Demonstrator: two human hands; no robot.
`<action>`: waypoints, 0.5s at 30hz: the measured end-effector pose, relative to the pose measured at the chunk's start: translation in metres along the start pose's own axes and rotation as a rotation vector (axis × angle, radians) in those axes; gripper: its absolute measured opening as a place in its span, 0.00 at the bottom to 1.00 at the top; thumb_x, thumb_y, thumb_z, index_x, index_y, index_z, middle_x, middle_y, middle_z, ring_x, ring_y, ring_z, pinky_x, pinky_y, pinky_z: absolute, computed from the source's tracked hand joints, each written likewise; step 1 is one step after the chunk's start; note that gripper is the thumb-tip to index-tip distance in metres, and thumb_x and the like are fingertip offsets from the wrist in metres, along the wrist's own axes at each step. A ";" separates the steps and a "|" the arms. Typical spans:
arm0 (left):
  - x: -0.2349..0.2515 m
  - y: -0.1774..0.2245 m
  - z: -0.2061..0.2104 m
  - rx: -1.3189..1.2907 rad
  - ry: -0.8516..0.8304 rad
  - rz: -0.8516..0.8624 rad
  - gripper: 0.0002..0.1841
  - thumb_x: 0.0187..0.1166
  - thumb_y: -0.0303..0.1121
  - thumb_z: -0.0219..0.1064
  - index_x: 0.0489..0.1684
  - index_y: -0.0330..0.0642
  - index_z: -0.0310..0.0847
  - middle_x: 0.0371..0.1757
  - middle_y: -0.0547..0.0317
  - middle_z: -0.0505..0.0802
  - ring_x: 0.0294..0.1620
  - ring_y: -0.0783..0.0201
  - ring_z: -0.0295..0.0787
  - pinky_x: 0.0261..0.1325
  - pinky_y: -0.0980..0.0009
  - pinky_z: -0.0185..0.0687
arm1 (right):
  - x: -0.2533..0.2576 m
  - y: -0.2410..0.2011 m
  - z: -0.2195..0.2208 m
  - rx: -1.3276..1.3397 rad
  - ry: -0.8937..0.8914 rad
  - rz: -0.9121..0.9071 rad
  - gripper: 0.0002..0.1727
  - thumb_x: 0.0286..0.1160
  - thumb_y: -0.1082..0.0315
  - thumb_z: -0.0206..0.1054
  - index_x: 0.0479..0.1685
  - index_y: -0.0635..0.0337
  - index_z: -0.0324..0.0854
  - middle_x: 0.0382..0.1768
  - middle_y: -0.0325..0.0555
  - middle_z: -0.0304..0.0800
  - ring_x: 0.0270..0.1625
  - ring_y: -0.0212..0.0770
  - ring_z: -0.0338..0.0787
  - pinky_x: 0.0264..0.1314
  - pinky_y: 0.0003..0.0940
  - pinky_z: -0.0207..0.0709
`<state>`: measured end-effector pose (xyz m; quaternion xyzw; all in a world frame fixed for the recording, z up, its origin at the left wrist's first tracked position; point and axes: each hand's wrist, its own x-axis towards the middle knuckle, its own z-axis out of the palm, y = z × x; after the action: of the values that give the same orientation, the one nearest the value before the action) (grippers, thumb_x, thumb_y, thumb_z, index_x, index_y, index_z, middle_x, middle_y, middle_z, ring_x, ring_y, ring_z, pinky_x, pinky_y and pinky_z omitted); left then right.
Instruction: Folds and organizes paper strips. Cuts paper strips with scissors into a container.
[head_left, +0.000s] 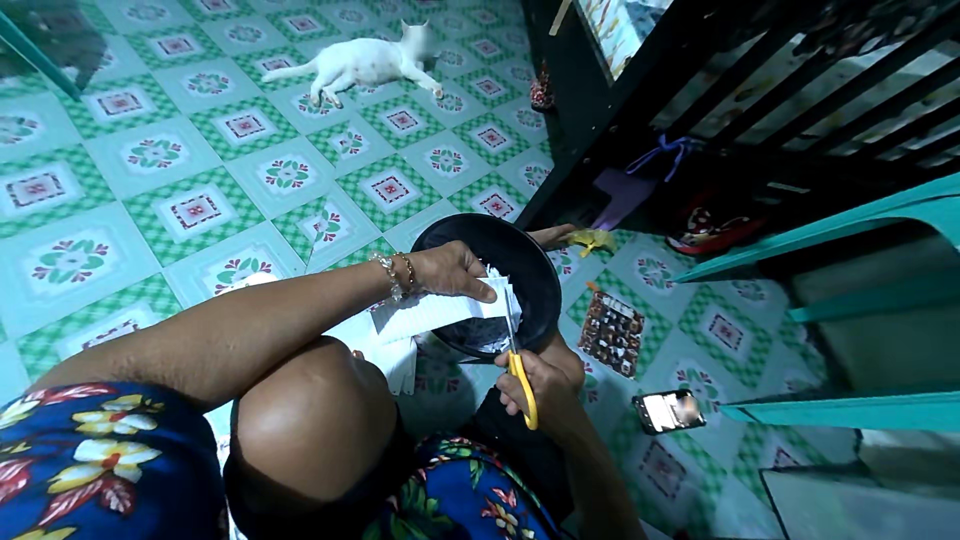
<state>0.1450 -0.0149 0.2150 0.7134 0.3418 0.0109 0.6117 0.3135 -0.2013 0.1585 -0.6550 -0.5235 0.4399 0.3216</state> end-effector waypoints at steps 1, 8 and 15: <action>0.000 0.000 0.000 0.007 -0.002 -0.002 0.15 0.82 0.30 0.70 0.20 0.38 0.82 0.18 0.65 0.85 0.18 0.78 0.79 0.26 0.81 0.74 | 0.000 0.000 0.000 0.000 0.002 0.002 0.20 0.74 0.62 0.70 0.55 0.71 0.80 0.24 0.32 0.83 0.23 0.18 0.80 0.29 0.14 0.76; 0.001 0.002 0.000 0.023 -0.002 -0.025 0.15 0.82 0.30 0.69 0.20 0.37 0.82 0.18 0.65 0.86 0.18 0.79 0.79 0.27 0.81 0.75 | -0.002 0.001 0.006 0.021 0.066 -0.008 0.13 0.74 0.66 0.70 0.48 0.68 0.81 0.18 0.28 0.80 0.17 0.15 0.77 0.23 0.11 0.74; 0.004 0.000 0.002 0.069 -0.045 -0.020 0.17 0.81 0.31 0.71 0.17 0.39 0.80 0.17 0.66 0.84 0.18 0.79 0.77 0.26 0.80 0.71 | 0.004 0.008 0.008 0.038 0.046 -0.072 0.17 0.74 0.63 0.70 0.49 0.70 0.80 0.22 0.32 0.81 0.20 0.18 0.79 0.27 0.14 0.76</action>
<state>0.1489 -0.0144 0.2129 0.7307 0.3351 -0.0231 0.5944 0.3097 -0.1998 0.1475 -0.6396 -0.5305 0.4228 0.3616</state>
